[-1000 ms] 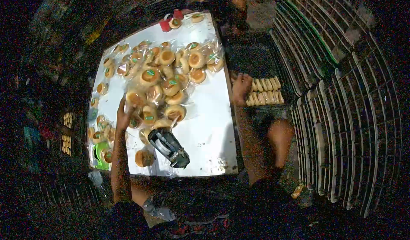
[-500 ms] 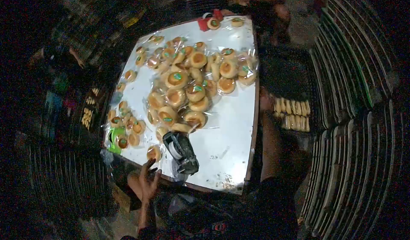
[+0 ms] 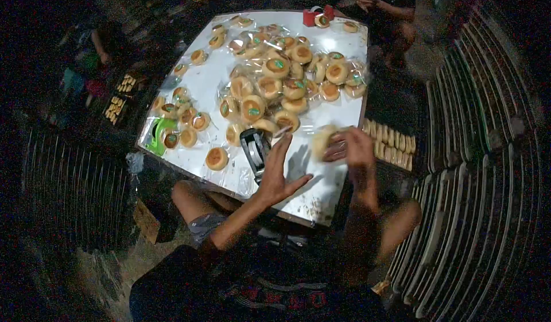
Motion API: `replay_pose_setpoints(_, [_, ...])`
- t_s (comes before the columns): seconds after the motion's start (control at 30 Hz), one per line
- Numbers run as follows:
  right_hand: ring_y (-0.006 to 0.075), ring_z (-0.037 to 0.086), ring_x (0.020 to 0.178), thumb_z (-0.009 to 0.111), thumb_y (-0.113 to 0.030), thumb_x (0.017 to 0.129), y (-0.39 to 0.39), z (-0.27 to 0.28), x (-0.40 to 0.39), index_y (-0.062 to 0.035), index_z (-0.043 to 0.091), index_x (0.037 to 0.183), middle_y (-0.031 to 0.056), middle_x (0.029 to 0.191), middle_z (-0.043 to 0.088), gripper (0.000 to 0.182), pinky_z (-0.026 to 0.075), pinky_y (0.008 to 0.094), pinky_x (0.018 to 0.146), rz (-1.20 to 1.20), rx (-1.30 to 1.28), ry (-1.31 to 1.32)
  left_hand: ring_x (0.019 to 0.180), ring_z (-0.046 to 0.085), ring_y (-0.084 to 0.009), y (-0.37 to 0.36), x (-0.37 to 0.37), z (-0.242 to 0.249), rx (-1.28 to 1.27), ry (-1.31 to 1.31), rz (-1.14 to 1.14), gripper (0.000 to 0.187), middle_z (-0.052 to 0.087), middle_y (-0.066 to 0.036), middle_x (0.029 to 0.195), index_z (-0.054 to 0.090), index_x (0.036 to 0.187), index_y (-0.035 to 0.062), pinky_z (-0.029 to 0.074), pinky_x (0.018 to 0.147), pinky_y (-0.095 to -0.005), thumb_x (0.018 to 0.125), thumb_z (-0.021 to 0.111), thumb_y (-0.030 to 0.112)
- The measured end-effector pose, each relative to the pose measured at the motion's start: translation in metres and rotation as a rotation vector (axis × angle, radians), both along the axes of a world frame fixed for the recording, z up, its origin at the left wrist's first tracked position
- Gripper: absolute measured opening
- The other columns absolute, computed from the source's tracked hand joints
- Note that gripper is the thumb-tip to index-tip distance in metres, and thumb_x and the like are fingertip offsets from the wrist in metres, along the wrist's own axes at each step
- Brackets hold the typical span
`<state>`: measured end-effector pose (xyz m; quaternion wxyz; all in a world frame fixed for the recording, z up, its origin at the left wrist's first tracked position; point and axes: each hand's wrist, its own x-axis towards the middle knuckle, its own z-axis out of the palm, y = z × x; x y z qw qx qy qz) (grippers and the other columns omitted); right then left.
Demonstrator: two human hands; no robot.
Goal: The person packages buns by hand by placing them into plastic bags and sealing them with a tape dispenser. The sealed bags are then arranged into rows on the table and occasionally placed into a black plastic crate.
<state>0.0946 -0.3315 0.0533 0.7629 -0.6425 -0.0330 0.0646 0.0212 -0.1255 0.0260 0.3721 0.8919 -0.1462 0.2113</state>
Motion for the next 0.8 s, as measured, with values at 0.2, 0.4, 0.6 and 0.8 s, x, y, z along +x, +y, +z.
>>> replay_pose_setpoints(0.2, [0.0194,0.065,0.082,0.053,-0.020,0.095,0.018,-0.011,-0.057,0.0050,0.054,0.111,0.0150,0.096,0.062,0.029,0.052,0.0276,0.071,0.075,0.158,-0.128,0.098,0.061,-0.0144,0.024,-0.027,-0.010,-0.910,0.623,-0.120,0.049,0.065,-0.009,0.107,0.054,0.120,-0.0007,0.050,0.088,-0.0286,0.081,0.078,0.019])
replay_pose_setpoints(0.4, [0.0076,0.051,0.068,0.063,-0.011,0.091,0.063,-0.058,-0.112,0.0004,0.062,0.096,0.0022,0.077,0.058,0.012,0.043,0.0220,0.063,0.094,-0.281,-0.193,0.094,0.062,-0.0109,0.044,-0.075,-0.024,-1.242,0.790,-0.222,0.033,0.065,-0.007,0.106,0.056,0.116,0.0013,0.051,0.082,-0.0251,0.090,0.068,0.018])
replay_pose_setpoints(0.6, [0.0069,0.045,0.061,0.059,-0.018,0.096,0.097,-0.029,-0.127,-0.0022,0.056,0.076,0.0005,0.066,0.052,0.026,0.039,0.0242,0.057,-0.078,-0.161,-0.009,0.088,0.064,-0.0106,0.049,-0.094,-0.024,-1.320,0.809,0.048,0.022,0.068,-0.007,0.101,0.064,0.106,0.0000,0.053,0.076,-0.0243,0.095,0.061,0.019])
replay_pose_setpoints(0.8, [0.0097,0.045,0.063,0.062,-0.022,0.095,0.098,-0.063,-0.117,-0.0022,0.051,0.074,0.0036,0.066,0.052,0.031,0.040,0.0285,0.059,-0.015,-0.157,-0.065,0.076,0.066,-0.0122,0.049,-0.091,-0.013,-1.296,0.706,0.129,0.027,0.070,-0.007,0.087,0.069,0.089,-0.0004,0.054,0.070,-0.0245,0.096,0.059,0.024])
